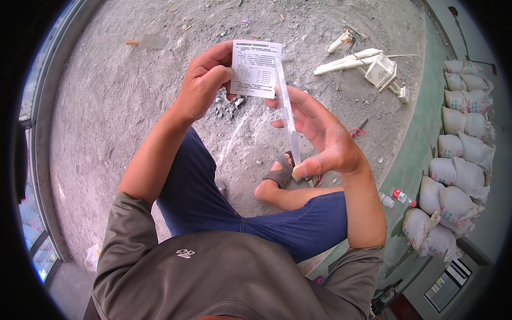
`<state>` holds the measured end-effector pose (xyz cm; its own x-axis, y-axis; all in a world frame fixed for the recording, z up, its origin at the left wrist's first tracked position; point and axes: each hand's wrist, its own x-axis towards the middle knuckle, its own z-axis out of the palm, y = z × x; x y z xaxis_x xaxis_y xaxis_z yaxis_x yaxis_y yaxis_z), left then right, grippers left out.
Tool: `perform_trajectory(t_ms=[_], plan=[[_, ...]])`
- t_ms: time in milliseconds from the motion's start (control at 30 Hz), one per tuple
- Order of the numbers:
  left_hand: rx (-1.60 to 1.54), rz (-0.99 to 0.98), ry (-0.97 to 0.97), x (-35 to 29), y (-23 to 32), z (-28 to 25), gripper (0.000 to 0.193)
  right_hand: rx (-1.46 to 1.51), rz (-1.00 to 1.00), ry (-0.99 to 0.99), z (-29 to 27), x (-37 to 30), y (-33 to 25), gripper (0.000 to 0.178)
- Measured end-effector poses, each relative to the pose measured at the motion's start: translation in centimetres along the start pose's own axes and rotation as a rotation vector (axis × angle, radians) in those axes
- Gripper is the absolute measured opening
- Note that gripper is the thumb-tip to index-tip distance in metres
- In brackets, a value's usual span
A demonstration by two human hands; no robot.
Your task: Inspecting and handling electrical box components and instruction manual on a construction site.
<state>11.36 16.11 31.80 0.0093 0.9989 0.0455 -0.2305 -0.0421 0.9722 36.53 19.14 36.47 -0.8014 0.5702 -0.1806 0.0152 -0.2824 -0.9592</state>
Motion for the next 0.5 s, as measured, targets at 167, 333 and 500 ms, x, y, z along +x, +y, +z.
perform_trajectory(t_ms=[167, 333, 500], plan=[[-0.04, 0.013, 0.02, 0.08, -0.27, 0.01, 0.047, 0.007, -0.002, 0.001, 0.15, 0.12, -0.07, 0.129], [-0.056, 0.031, 0.031, 0.08, -0.35, -0.02, 0.044, 0.014, -0.001, 0.007, 0.15, 0.15, 0.07, 0.13], [-0.041, 0.033, 0.03, 0.05, -0.28, -0.06, 0.044, 0.011, 0.003, 0.008, 0.24, 0.22, -0.06, 0.13]])
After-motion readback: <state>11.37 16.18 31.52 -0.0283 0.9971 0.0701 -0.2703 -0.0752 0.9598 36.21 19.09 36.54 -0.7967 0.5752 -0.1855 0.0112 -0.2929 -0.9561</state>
